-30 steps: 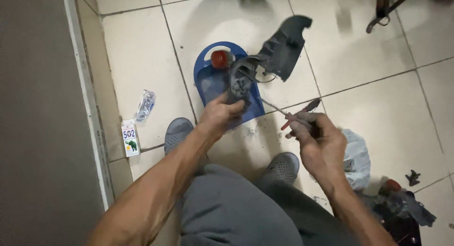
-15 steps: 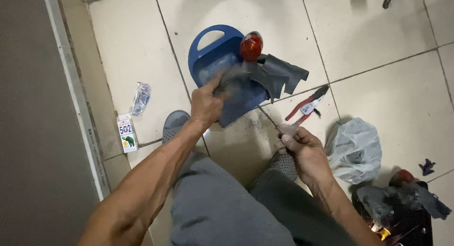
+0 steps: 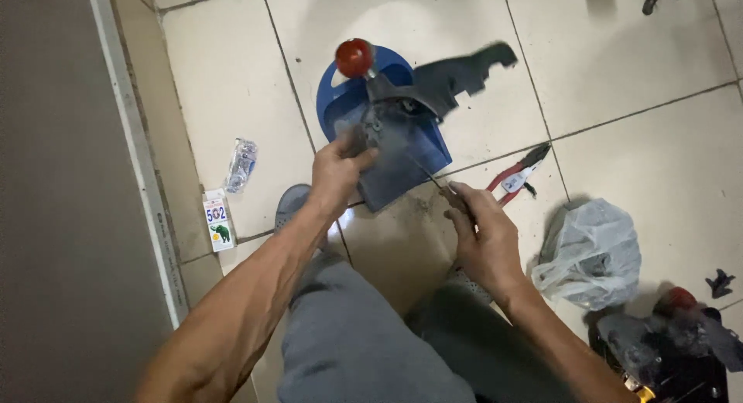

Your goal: The person sits on the floor and applies a white substance from a tube onto a black motorcycle part. They use a screwdriver to spread the substance and scrape the surface, then set the part aside.

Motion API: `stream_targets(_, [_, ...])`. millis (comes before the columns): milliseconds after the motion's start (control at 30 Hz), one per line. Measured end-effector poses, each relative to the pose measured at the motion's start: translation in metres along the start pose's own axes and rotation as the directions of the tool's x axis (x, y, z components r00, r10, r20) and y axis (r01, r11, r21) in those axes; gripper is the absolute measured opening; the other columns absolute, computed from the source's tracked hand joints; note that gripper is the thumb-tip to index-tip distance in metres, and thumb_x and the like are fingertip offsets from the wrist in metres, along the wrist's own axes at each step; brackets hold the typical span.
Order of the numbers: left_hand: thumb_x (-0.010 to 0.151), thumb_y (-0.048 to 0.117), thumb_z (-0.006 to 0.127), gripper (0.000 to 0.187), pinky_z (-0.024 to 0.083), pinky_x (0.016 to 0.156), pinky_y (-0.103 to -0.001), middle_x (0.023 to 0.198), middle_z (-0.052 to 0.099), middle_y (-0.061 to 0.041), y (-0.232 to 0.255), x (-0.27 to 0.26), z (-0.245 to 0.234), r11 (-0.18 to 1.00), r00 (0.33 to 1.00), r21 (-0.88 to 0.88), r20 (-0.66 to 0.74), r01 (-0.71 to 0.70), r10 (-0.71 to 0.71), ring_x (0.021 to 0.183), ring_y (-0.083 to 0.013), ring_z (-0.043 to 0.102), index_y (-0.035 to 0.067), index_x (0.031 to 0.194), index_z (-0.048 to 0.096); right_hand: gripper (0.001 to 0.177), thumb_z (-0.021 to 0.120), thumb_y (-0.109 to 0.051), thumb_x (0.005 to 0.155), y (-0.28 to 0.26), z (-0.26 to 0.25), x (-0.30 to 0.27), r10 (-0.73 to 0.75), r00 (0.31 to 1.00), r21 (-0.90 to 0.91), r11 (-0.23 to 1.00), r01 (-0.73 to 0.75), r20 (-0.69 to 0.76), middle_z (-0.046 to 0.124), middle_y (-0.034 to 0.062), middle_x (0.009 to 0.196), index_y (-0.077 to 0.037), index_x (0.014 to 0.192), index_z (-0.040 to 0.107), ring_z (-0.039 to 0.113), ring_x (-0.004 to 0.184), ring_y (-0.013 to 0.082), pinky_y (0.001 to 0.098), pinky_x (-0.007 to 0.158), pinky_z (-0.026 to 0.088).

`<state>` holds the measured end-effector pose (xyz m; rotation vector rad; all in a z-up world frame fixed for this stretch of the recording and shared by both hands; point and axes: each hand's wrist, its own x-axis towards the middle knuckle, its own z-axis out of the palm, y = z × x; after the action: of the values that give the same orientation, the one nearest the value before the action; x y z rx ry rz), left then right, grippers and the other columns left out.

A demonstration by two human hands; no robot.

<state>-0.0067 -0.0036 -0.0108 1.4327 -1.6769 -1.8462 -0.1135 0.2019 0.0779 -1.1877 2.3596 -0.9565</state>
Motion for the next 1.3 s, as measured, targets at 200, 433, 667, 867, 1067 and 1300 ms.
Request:
stream_targets(200, [0.087, 0.018, 0.077, 0.048, 0.054, 0.099, -0.048, 0.121, 0.073, -0.012, 0.026, -0.019, -0.011, 0.999, 0.998, -0.037, -0.056, -0.024, 0.022, 0.119, -0.0335, 0.067, 0.018, 0.133, 0.065, 0.033, 0.064, 0.005, 0.094, -0.016, 0.001, 0.007, -0.322, 0.944, -0.066, 0.946, 0.318, -0.066, 0.070, 0.0203, 0.102, -0.003, 0.125, 0.068, 0.071, 0.091, 0.0429, 0.0449, 0.071, 0.060])
stream_targets(433, [0.086, 0.016, 0.077, 0.056, 0.050, 0.107, -0.049, 0.126, 0.070, -0.017, 0.015, -0.027, -0.004, 0.976, 0.969, 0.116, -0.145, -0.184, 0.200, 0.123, -0.0378, 0.062, 0.017, 0.140, 0.060, 0.035, 0.061, 0.006, 0.099, -0.034, 0.015, 0.038, -0.579, 0.814, -0.398, 0.759, 0.514, -0.053, 0.064, 0.0182, 0.110, -0.005, 0.132, 0.060, 0.070, 0.098, 0.0316, 0.0417, 0.082, 0.059])
stream_targets(667, [0.082, 0.021, 0.074, 0.047, 0.058, 0.093, -0.051, 0.102, 0.078, -0.013, 0.004, -0.021, 0.004, 0.916, 0.917, 0.243, -0.162, -0.320, 0.363, 0.102, -0.0358, 0.073, 0.017, 0.128, 0.067, 0.034, 0.061, -0.001, 0.098, -0.031, 0.032, 0.052, -0.544, 0.838, -0.405, 0.775, 0.485, -0.038, 0.066, 0.0129, 0.110, -0.012, 0.131, 0.060, 0.072, 0.091, 0.0262, 0.0339, 0.074, 0.061])
stream_targets(867, [0.086, 0.022, 0.068, 0.032, 0.060, 0.088, -0.047, 0.096, 0.078, -0.004, -0.003, -0.016, 0.006, 0.916, 0.917, 0.234, -0.157, -0.325, 0.365, 0.096, -0.0308, 0.075, 0.024, 0.118, 0.070, 0.040, 0.061, -0.005, 0.094, 0.003, 0.035, 0.063, -0.547, 0.837, -0.473, 0.738, 0.481, -0.001, 0.067, 0.0099, 0.108, -0.015, 0.132, 0.062, 0.071, 0.080, 0.0334, 0.0458, 0.062, 0.059])
stream_targets(1067, [0.089, 0.020, 0.067, 0.030, 0.059, 0.088, -0.049, 0.096, 0.078, -0.009, 0.000, -0.011, 0.003, 0.920, 0.920, 0.208, -0.142, -0.333, 0.365, 0.096, -0.0309, 0.075, 0.016, 0.118, 0.070, 0.019, 0.059, -0.004, 0.101, -0.025, 0.025, 0.069, -0.624, 0.778, -0.390, 0.738, 0.551, -0.081, 0.067, 0.0164, 0.100, -0.004, 0.119, 0.067, 0.071, 0.093, 0.0388, 0.0454, 0.072, 0.059])
stream_targets(1300, [0.087, 0.024, 0.070, 0.026, 0.057, 0.092, -0.050, 0.096, 0.078, -0.010, 0.018, -0.030, 0.000, 0.928, 0.936, 0.222, -0.117, -0.301, 0.332, 0.097, -0.0351, 0.074, 0.017, 0.112, 0.070, 0.023, 0.062, 0.005, 0.094, -0.030, 0.024, 0.060, -0.530, 0.848, -0.391, 0.779, 0.491, 0.010, 0.070, 0.0211, 0.100, -0.001, 0.115, 0.070, 0.073, 0.091, 0.0353, 0.0425, 0.080, 0.062])
